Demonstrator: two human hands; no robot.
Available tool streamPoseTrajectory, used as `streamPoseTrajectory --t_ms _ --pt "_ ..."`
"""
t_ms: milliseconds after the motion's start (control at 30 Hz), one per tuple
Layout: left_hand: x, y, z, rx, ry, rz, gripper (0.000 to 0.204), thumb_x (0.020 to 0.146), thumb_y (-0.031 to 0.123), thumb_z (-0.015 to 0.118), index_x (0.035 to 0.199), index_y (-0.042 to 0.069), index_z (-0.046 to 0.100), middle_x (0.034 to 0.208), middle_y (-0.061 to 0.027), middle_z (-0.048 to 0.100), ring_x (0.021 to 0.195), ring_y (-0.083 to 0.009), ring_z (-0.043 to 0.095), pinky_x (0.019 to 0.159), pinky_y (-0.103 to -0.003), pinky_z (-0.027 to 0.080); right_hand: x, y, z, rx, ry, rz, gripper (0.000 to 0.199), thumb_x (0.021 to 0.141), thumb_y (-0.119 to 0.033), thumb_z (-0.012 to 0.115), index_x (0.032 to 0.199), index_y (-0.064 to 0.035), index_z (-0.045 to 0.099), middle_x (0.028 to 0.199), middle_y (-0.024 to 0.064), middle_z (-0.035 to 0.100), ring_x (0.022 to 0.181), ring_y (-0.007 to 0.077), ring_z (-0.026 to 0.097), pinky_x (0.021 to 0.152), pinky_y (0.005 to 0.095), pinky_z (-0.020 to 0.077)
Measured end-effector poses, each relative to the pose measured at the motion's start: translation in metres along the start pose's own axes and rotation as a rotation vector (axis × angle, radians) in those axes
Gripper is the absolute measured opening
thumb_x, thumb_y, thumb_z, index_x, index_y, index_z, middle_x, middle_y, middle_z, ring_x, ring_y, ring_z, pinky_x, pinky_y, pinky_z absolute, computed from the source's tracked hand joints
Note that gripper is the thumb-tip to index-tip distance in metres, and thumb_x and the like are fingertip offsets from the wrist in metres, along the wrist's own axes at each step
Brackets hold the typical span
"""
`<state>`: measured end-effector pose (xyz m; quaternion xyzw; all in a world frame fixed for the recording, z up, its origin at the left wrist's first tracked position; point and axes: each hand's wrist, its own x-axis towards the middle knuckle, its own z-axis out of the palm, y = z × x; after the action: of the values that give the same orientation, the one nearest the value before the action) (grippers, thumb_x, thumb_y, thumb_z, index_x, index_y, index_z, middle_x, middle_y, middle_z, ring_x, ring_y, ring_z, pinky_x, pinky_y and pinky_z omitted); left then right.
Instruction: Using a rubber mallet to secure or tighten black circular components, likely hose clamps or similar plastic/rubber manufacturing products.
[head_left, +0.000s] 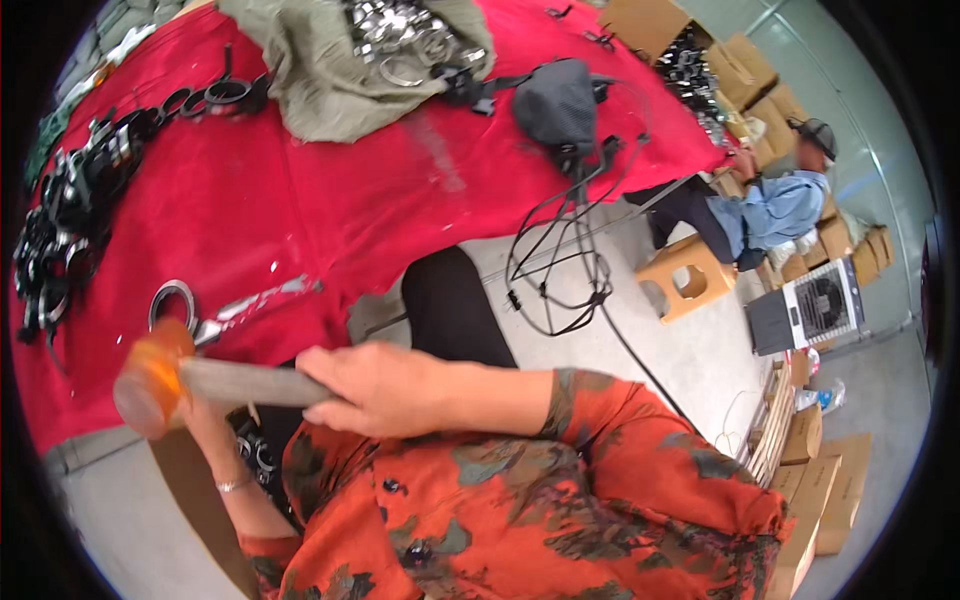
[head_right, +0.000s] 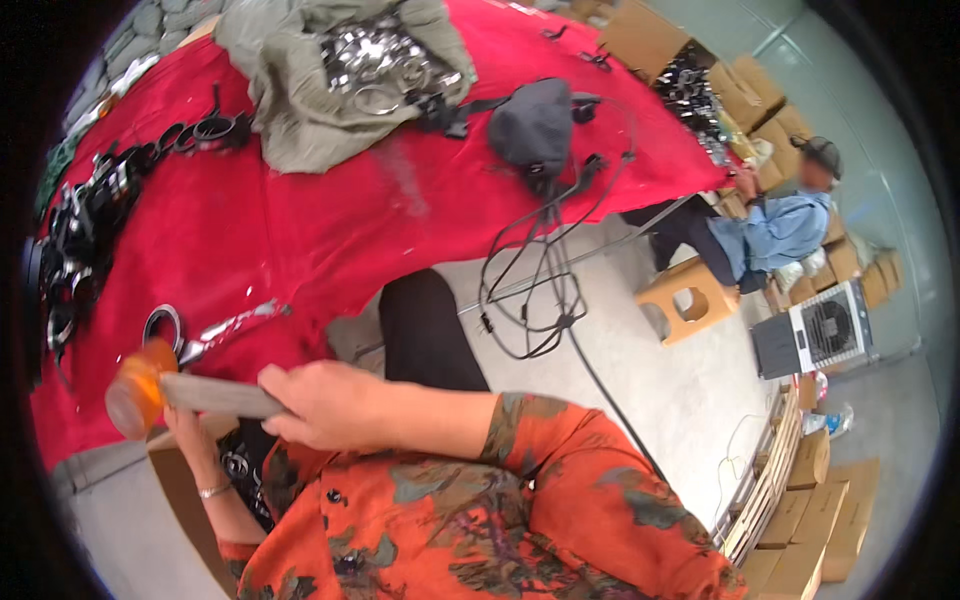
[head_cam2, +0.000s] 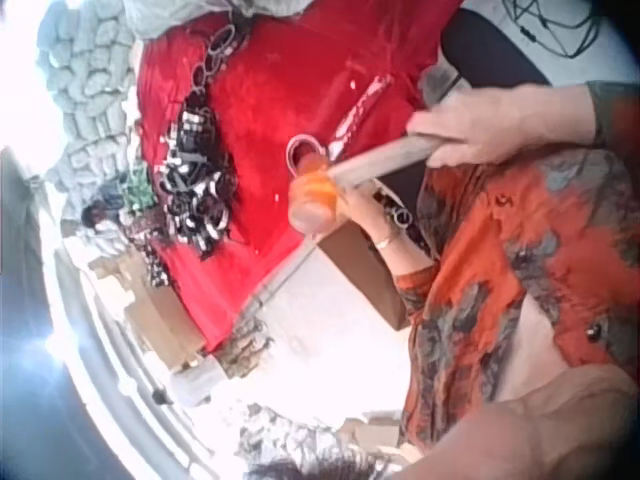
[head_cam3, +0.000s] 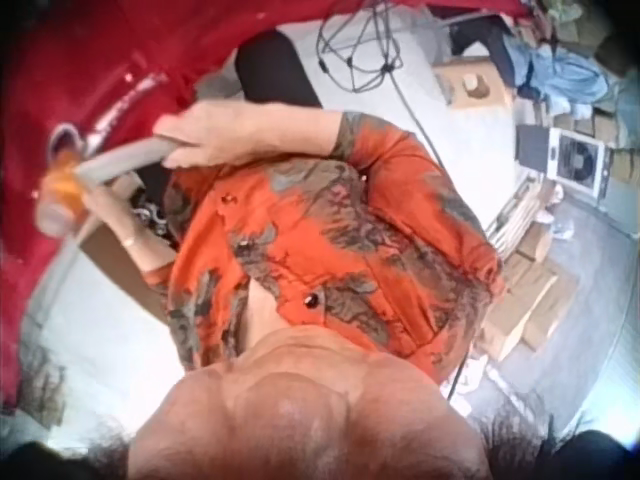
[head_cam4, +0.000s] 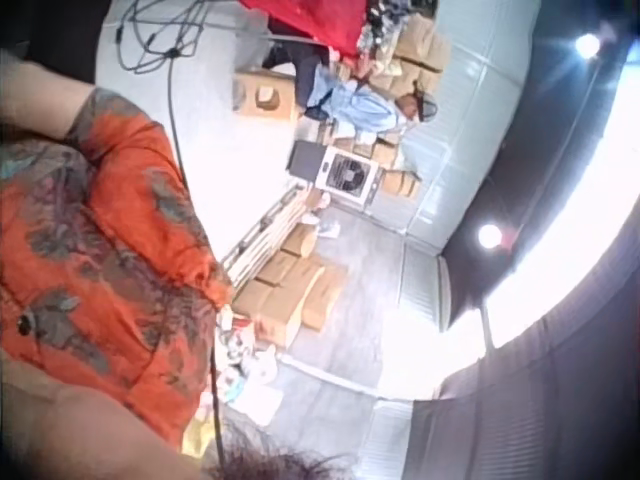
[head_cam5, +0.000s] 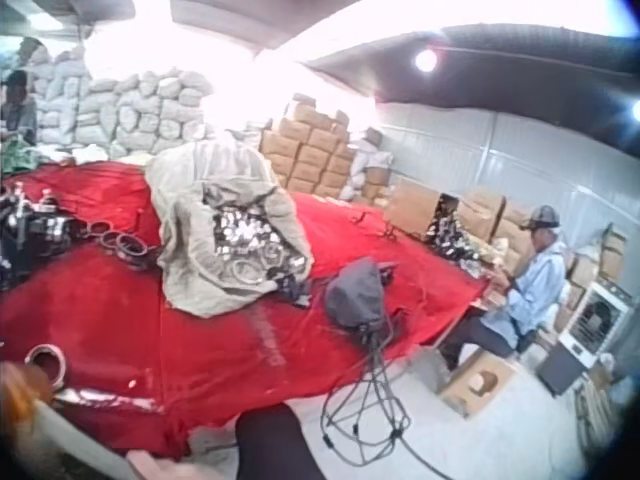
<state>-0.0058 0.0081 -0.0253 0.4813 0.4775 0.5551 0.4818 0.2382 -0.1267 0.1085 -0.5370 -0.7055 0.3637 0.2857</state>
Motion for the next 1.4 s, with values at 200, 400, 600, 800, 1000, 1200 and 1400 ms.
streamPoseTrajectory --t_ms 200,400,600,800,1000,1200,1400 --pt "0.003 0.031 0.044 0.178 -0.184 0.067 0.027 0.098 0.024 0.046 0.097 0.001 0.060 0.067 -0.0012 0.051 0.063 -0.0116 0.048 0.060 -0.027 0.040 0.010 -0.033 -0.036 0.082 0.261 -0.120 0.037 0.088 -0.020 0.063 0.115 -0.0002 0.049 0.082 0.0192 0.060 0.072 0.0345 0.064 0.064 0.0403 0.0501" --pt "-0.011 0.030 0.037 0.085 -0.214 0.061 0.030 0.099 0.027 0.047 0.100 0.000 0.058 0.067 0.0006 0.050 0.063 -0.0077 0.047 0.059 -0.023 0.039 0.011 0.015 -0.022 0.149 0.176 0.374 0.023 0.093 -0.024 0.059 0.102 -0.0043 0.053 0.072 0.0096 0.058 0.060 0.0162 0.058 0.053 0.0307 0.0465" --pt "-0.008 0.032 0.029 0.135 -0.177 0.076 0.032 0.100 0.029 0.045 0.102 0.000 0.058 0.068 0.0010 0.049 0.063 -0.0075 0.046 0.059 -0.024 0.039 0.037 -0.033 -0.045 0.464 0.232 0.249 0.021 0.095 -0.026 0.055 0.096 -0.0050 0.051 0.063 -0.0017 0.049 0.048 0.0051 0.045 0.042 0.0217 0.0370" --pt "-0.003 0.025 0.035 0.129 -0.211 0.069 0.031 0.100 0.029 0.046 0.101 0.001 0.058 0.066 0.0020 0.048 0.062 -0.0070 0.046 0.057 -0.023 0.038 0.077 -0.008 -0.034 0.408 0.139 0.542 0.029 0.096 -0.035 0.051 0.091 -0.0073 0.047 0.064 0.0010 0.049 0.047 0.0096 0.047 0.041 0.0262 0.0398" --pt "-0.006 0.030 0.032 0.161 -0.149 0.107 0.028 0.098 0.028 0.050 0.091 0.001 0.055 0.062 -0.0044 0.052 0.057 -0.0139 0.051 0.054 -0.030 0.041 0.082 -0.042 -0.047 0.516 0.220 0.316 0.030 0.096 -0.036 0.051 0.090 -0.0062 0.048 0.064 0.0012 0.049 0.045 0.0082 0.046 0.039 0.0238 0.0374" --pt "-0.002 0.023 0.037 0.206 -0.196 0.098 0.032 0.099 0.032 0.047 0.099 0.002 0.057 0.065 0.0002 0.050 0.060 -0.0088 0.047 0.056 -0.025 0.039 0.111 -0.022 -0.043 0.268 0.046 0.549 0.034 0.094 -0.037 0.053 0.087 -0.0041 0.048 0.062 0.0025 0.049 0.046 0.0104 0.047 0.040 0.0272 0.0395" --pt "-0.008 0.030 0.032 0.236 -0.129 0.135 0.028 0.097 0.027 0.050 0.088 0.000 0.050 0.064 -0.0139 0.052 0.057 -0.0283 0.053 0.056 -0.037 0.042 0.100 -0.040 -0.038 0.159 0.064 0.217 0.033 0.093 -0.032 0.056 0.086 -0.0012 0.047 0.064 0.0118 0.052 0.056 0.0193 0.056 0.050 0.0350 0.0437"
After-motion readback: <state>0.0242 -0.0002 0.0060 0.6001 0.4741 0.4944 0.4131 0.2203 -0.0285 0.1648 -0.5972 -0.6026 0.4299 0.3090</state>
